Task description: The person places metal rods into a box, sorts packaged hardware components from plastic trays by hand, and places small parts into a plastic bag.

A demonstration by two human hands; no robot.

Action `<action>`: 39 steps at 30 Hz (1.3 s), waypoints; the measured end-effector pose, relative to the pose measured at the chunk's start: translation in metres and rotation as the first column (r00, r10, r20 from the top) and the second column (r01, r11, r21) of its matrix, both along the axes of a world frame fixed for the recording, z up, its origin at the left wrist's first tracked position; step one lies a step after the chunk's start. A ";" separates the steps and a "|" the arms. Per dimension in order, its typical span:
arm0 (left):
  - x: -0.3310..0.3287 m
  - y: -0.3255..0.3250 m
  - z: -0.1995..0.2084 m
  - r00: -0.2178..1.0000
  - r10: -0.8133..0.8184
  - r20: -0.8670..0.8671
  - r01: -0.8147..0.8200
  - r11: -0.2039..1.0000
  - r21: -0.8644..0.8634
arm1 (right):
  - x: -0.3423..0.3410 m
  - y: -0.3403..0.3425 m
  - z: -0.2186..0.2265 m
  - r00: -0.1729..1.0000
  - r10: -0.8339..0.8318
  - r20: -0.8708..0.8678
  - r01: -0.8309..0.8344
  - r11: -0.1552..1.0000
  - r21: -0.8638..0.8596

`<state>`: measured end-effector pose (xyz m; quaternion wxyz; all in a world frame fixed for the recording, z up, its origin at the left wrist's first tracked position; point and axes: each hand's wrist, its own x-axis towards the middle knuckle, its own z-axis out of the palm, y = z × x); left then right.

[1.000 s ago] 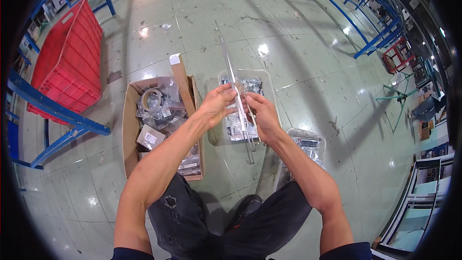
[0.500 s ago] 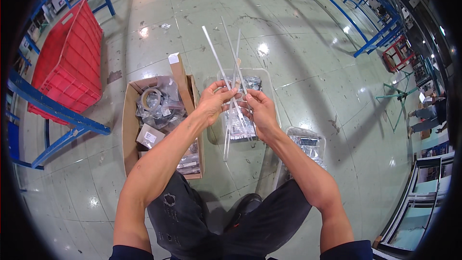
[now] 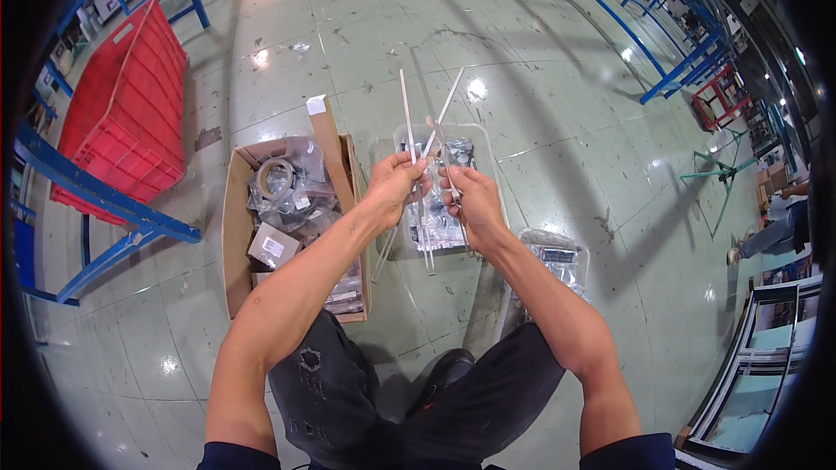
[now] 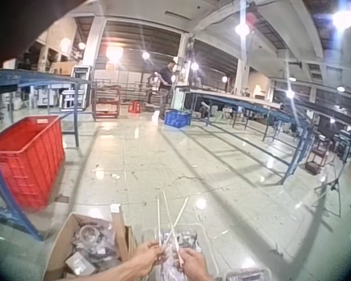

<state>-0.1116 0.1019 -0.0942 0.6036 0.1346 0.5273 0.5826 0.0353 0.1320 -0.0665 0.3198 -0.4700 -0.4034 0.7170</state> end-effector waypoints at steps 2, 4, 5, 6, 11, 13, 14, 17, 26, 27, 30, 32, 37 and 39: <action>-0.001 0.001 -0.003 0.997 -0.015 -0.071 0.013 1.000 -0.021 | -0.002 0.001 -0.001 0.998 0.032 0.045 -0.032 0.999 -0.001; 0.002 0.003 -0.003 0.995 -0.026 -0.099 0.022 0.999 -0.042 | 0.000 0.003 -0.003 0.998 0.036 0.046 -0.036 0.999 -0.007; 0.006 0.005 -0.002 0.991 -0.040 -0.124 0.033 0.998 -0.060 | 0.003 0.005 -0.003 0.998 0.036 0.048 -0.036 0.999 -0.012; 0.009 0.007 -0.005 0.992 -0.052 -0.119 0.047 0.998 -0.046 | 0.006 0.005 -0.005 0.998 0.022 0.055 -0.022 1.000 0.002; 0.035 0.029 -0.033 0.933 -0.157 -0.324 0.202 0.973 0.111 | 0.026 0.031 -0.086 0.909 -0.176 0.378 -0.164 0.683 0.712; 0.003 0.014 -0.044 0.969 -0.044 -0.243 0.084 0.984 0.159 | -0.010 0.021 -0.078 0.886 -0.104 0.451 -0.259 0.695 0.670; -0.022 0.001 -0.052 0.980 0.004 -0.199 0.021 0.992 0.126 | -0.032 -0.002 -0.055 0.969 -0.009 0.247 -0.112 0.874 0.472; -0.044 0.000 -0.066 0.991 -0.002 -0.137 0.030 0.978 0.207 | -0.049 -0.012 -0.058 0.994 0.044 0.100 -0.093 0.817 0.569; -0.044 -0.013 -0.029 0.936 0.324 -0.140 -0.317 0.946 0.069 | -0.047 -0.035 -0.043 0.914 0.357 0.191 -0.401 0.738 0.543; -0.067 -0.012 -0.053 0.954 0.274 -0.126 -0.245 0.948 0.204 | -0.047 -0.024 -0.055 0.866 0.436 0.245 -0.457 0.493 0.740; -0.016 0.017 0.003 0.931 0.280 -0.235 -0.230 0.948 0.219 | 0.016 0.019 -0.071 0.715 0.246 0.654 -0.699 0.285 0.657; -0.035 0.015 0.022 0.837 0.328 -0.439 -0.241 0.940 0.243 | 0.034 0.032 -0.070 0.877 0.354 0.324 -0.478 0.701 0.529; -0.111 -0.032 0.028 0.597 0.384 -0.704 -0.271 0.923 0.274 | 0.030 0.047 -0.090 0.540 0.298 0.787 -0.751 0.593 0.291; -0.132 -0.054 0.022 0.638 0.273 -0.720 -0.211 0.961 0.177 | 0.035 0.052 -0.111 0.363 0.326 0.873 -0.841 0.518 0.156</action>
